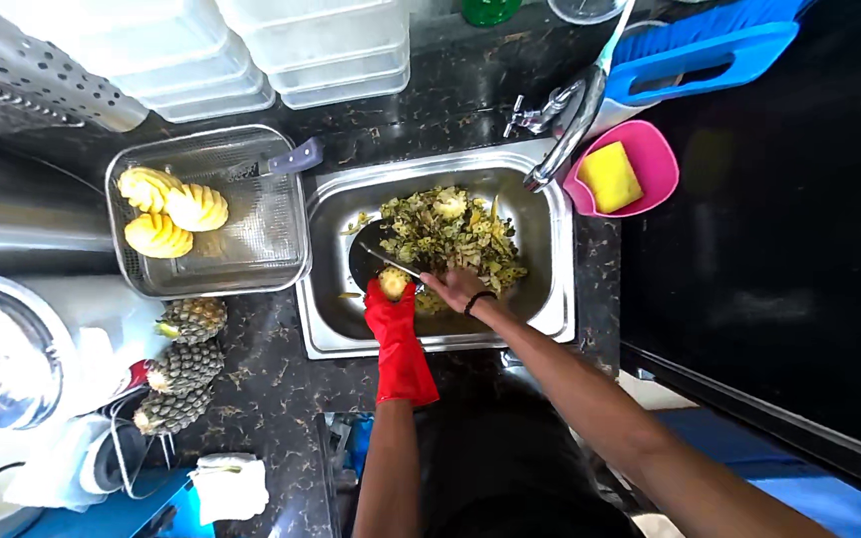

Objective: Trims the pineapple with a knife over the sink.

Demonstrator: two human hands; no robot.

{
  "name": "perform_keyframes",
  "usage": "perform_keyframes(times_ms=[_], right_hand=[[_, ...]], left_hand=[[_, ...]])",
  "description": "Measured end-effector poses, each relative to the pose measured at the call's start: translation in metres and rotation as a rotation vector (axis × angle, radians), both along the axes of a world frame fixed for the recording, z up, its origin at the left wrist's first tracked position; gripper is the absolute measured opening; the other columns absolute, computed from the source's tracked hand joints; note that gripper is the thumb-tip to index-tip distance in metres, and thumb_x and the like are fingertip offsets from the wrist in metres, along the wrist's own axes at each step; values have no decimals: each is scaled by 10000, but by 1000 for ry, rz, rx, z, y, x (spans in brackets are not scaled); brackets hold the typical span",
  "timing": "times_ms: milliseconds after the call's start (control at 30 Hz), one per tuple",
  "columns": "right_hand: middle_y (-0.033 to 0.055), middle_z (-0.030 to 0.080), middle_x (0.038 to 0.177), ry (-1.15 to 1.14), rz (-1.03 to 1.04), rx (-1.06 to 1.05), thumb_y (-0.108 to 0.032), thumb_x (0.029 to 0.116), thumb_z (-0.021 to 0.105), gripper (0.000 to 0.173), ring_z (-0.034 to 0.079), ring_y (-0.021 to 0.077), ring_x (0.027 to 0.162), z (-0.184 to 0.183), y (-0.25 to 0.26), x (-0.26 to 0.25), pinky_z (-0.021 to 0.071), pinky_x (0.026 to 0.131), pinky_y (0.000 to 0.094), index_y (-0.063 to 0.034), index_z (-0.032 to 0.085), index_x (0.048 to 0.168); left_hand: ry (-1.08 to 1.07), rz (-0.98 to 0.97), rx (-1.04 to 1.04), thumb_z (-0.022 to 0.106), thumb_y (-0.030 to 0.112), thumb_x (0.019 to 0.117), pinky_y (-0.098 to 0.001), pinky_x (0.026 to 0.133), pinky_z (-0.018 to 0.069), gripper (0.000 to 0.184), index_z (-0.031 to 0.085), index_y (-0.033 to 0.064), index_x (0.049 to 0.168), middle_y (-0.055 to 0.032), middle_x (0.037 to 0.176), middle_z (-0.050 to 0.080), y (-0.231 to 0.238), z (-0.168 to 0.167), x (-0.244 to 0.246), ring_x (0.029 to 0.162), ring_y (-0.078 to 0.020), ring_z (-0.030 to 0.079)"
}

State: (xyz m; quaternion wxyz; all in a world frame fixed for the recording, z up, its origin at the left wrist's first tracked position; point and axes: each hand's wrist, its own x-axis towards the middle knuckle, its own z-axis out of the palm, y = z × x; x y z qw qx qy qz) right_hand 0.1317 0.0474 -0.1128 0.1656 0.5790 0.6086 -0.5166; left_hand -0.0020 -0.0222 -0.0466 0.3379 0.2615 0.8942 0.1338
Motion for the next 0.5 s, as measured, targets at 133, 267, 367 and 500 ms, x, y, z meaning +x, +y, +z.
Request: perform_keyframes(times_ms=[133, 267, 367, 500], right_hand=[[188, 701, 837, -8, 140, 96, -747, 992, 366, 793, 710, 392, 853, 2, -18, -4, 558, 743, 621, -46, 711, 863], [163, 708, 826, -34, 194, 150, -769, 973, 379, 781, 714, 373, 831, -1, -26, -9, 561, 712, 606, -73, 721, 872], [145, 707, 797, -55, 215, 239, -779, 965, 383, 778, 716, 358, 806, -4, -31, -13, 558, 686, 589, -86, 723, 856], [202, 728, 930, -56, 208, 163, -706, 1013, 385, 754, 718, 394, 934, 22, -14, -27, 549, 782, 604, -35, 724, 953]], left_hand=[[-32, 6, 93, 807, 280, 875, -546, 1032, 483, 738, 458, 79, 1493, -213, 1400, 577, -8, 2, -1, 1264, -364, 576], [-65, 18, 78, 770, 200, 903, -531, 1000, 501, 543, 567, 54, 1385, -203, 1300, 642, -10, 10, 2, 1202, -342, 617], [-57, -5, 132, 751, 233, 907, -525, 953, 530, 520, 575, 52, 1362, -200, 1251, 661, -23, -10, 1, 1141, -333, 644], [-85, 19, 156, 762, 262, 906, -530, 935, 541, 606, 521, 98, 1437, -188, 1274, 653, -24, -15, 0, 1127, -328, 651]])
